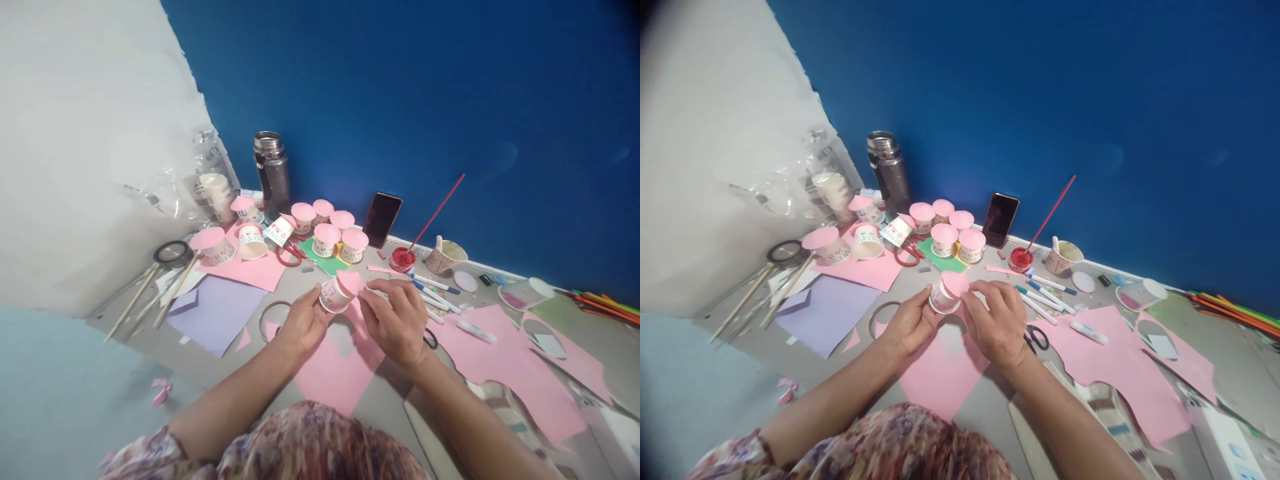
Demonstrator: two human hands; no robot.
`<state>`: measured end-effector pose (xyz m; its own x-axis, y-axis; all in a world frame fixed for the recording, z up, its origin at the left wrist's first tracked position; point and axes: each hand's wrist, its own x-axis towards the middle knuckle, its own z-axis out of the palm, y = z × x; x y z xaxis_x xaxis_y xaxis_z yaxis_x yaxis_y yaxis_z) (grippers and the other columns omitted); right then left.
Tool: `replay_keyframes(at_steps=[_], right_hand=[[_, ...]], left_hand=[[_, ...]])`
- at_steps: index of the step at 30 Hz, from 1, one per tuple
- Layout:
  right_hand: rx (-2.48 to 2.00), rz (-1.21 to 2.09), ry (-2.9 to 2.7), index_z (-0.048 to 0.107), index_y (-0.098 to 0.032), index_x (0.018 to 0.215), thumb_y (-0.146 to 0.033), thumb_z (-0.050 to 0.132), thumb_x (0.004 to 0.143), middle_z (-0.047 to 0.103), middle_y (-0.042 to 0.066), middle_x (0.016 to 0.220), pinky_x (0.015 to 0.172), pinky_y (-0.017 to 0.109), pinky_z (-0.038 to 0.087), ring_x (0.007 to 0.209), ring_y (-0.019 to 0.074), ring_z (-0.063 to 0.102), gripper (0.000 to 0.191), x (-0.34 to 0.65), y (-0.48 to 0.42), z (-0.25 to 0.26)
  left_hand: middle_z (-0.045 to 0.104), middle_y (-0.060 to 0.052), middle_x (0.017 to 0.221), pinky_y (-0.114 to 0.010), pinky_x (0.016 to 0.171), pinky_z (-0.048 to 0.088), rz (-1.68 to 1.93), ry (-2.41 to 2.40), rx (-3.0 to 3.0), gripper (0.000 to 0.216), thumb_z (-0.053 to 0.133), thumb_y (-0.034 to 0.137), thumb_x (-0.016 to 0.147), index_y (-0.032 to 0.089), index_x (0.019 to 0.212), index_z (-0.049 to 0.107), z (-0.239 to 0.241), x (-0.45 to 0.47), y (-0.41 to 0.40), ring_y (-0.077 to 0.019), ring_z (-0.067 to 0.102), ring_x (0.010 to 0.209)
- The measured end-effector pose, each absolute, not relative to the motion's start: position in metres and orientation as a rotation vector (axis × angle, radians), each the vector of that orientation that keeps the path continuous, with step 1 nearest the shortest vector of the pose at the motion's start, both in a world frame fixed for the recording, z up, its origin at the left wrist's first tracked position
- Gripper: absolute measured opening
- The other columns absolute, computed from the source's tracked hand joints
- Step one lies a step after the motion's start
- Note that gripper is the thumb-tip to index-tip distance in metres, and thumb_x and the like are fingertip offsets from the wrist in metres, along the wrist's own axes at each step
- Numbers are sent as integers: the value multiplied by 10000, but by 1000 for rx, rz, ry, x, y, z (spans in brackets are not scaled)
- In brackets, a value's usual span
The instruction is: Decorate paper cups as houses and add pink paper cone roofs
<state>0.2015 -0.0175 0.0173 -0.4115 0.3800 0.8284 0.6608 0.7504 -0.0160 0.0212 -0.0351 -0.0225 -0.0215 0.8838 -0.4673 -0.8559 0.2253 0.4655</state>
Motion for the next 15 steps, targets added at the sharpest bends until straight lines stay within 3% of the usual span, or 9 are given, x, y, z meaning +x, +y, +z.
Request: replay_keyframes(at_steps=[6, 15], right_hand=[[-715, -296, -2084, 701, -293, 1077, -92, 756, 897, 780, 43, 1027, 828, 376, 515, 928, 227, 643, 275, 203, -16, 15], [-674, -253, -2108, 691, -266, 1053, -86, 712, 928, 775, 59, 1005, 823, 376, 545, 890, 227, 644, 220, 200, -17, 11]], left_hand=[[823, -120, 1035, -381, 1006, 591, 1391, 794, 60, 107, 643, 202, 979, 174, 1019, 739, -29, 19, -34, -294, 760, 1118], [808, -182, 1104, -393, 1018, 588, 1362, 761, -36, 216, 570, 196, 1023, 79, 1117, 726, -24, 23, -35, -298, 769, 1082]])
